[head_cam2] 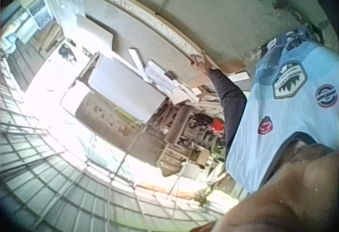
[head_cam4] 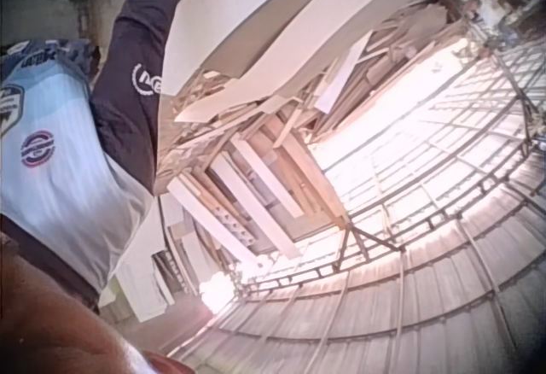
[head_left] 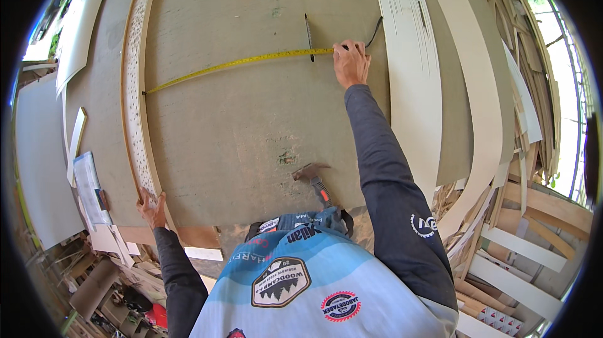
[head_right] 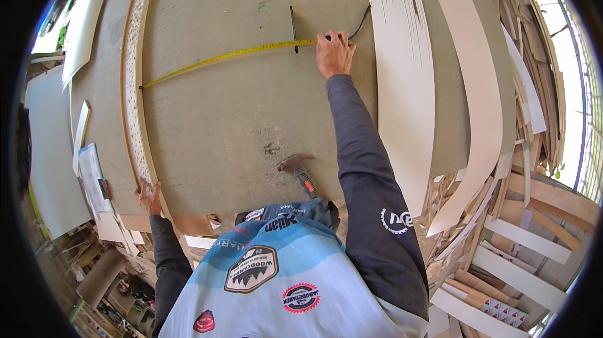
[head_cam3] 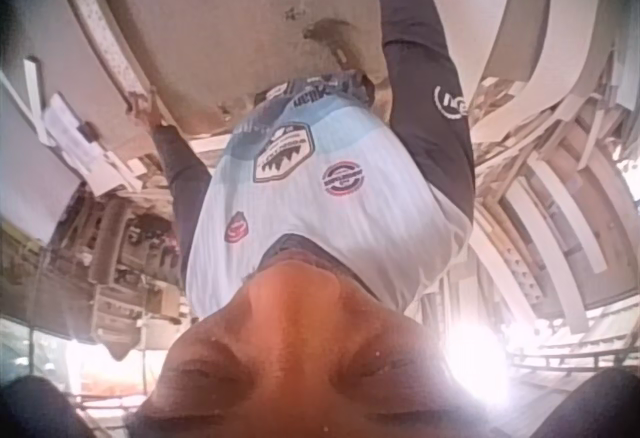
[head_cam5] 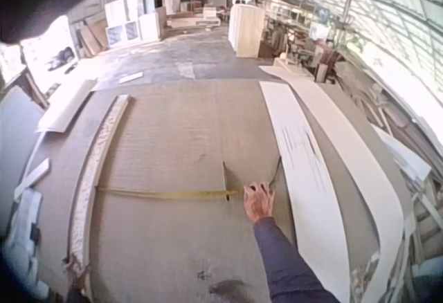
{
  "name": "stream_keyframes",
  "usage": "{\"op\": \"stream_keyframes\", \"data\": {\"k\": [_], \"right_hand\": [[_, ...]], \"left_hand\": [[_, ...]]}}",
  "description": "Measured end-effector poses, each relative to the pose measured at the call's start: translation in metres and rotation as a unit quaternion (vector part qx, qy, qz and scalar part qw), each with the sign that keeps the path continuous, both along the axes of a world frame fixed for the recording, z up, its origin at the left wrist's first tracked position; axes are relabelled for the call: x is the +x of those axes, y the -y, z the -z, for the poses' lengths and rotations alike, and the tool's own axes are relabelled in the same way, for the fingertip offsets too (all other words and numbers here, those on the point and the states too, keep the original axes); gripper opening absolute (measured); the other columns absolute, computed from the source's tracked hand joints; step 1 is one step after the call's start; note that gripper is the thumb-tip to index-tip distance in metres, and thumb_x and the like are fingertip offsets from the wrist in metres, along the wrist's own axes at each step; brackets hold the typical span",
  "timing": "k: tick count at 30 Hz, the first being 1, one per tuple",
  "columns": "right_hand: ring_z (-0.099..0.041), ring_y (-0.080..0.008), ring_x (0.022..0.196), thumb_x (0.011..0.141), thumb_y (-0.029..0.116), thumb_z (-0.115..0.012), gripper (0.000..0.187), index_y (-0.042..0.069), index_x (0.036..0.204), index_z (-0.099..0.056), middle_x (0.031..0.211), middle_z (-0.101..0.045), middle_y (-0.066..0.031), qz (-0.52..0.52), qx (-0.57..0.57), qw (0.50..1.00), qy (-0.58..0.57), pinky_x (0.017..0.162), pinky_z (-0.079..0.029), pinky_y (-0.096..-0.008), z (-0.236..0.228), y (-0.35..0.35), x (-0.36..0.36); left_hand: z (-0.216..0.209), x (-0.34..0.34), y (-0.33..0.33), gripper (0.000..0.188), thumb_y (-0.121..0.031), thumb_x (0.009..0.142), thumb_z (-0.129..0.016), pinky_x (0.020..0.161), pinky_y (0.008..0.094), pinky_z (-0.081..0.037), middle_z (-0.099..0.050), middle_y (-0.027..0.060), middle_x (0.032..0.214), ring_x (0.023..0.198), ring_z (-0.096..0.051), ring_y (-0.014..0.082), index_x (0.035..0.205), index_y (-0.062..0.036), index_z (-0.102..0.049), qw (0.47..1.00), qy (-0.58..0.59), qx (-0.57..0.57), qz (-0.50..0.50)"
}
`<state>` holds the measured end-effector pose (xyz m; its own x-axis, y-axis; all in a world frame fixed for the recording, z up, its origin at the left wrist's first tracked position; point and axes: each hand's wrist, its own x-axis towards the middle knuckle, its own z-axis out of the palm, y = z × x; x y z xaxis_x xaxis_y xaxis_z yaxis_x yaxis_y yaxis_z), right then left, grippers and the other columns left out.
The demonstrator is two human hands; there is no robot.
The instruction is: The person hammers a wooden plank into a larger panel, moves several white boards aside, and then uses a tape measure and pencil to mark the large panel.
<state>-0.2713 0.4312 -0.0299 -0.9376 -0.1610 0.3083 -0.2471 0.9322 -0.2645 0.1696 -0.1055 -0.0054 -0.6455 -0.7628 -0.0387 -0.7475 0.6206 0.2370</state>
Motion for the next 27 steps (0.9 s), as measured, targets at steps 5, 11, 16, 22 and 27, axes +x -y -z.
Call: {"op": "stream_keyframes", "data": {"k": [5, 11, 16, 22, 27], "right_hand": [[-0.049, -0.0230, 0.106, 0.085, 0.018, -0.061, 0.010, 0.015, 0.092, -0.068, 0.100, -0.060, 0.0015, -0.008, 0.002, 1.000, 0.000, 0.079, -0.042, -0.0491, 0.002, 0.004, 0.001], [-0.049, -0.0225, 0.106, 0.084, 0.018, -0.062, 0.010, 0.015, 0.093, -0.067, 0.099, -0.060, 0.0017, -0.003, 0.008, 1.000, -0.006, 0.079, -0.042, -0.0495, 0.003, 0.005, 0.001], [-0.049, -0.0221, 0.106, 0.084, 0.018, -0.062, 0.011, 0.016, 0.094, -0.067, 0.099, -0.060, 0.0019, -0.008, 0.011, 1.000, -0.008, 0.078, -0.042, -0.0489, 0.003, 0.003, 0.000], [-0.049, -0.0221, 0.105, 0.084, 0.018, -0.062, 0.011, 0.016, 0.093, -0.067, 0.098, -0.060, 0.0023, -0.013, 0.003, 1.000, -0.009, 0.078, -0.042, -0.0482, 0.002, 0.001, 0.000], [-0.050, -0.0223, 0.105, 0.083, 0.018, -0.063, 0.011, 0.016, 0.093, -0.067, 0.098, -0.060, 0.0022, -0.014, 0.012, 1.000, -0.006, 0.077, -0.042, -0.0478, 0.002, 0.000, -0.001]], "left_hand": [[0.005, 0.005, 0.012, 0.083, -0.042, 0.066, -0.079, 0.106, 0.0510, -0.034, -0.038, 0.0312, 0.138, 0.129, -0.038, 0.0441, 0.140, -0.0219, -0.048, 1.000, 0.000, -0.001, 0.009], [0.003, 0.003, 0.009, 0.083, -0.042, 0.066, -0.079, 0.107, 0.0509, -0.033, -0.041, 0.0293, 0.137, 0.129, -0.038, 0.0428, 0.140, -0.0187, -0.048, 1.000, 0.000, 0.009, 0.009], [0.003, 0.003, 0.009, 0.084, -0.039, 0.066, -0.079, 0.107, 0.0499, -0.032, -0.041, 0.0304, 0.136, 0.129, -0.037, 0.0431, 0.140, -0.0159, -0.048, 1.000, -0.013, 0.013, 0.010], [0.003, 0.007, 0.011, 0.084, -0.037, 0.065, -0.079, 0.107, 0.0491, -0.032, -0.039, 0.0314, 0.135, 0.128, -0.037, 0.0429, 0.140, -0.0156, -0.049, 0.999, -0.028, 0.019, 0.022], [0.003, 0.004, 0.010, 0.084, -0.038, 0.066, -0.080, 0.106, 0.0495, -0.033, -0.041, 0.0306, 0.132, 0.126, -0.038, 0.0431, 0.140, -0.0157, -0.049, 0.999, -0.024, 0.011, 0.028]]}}
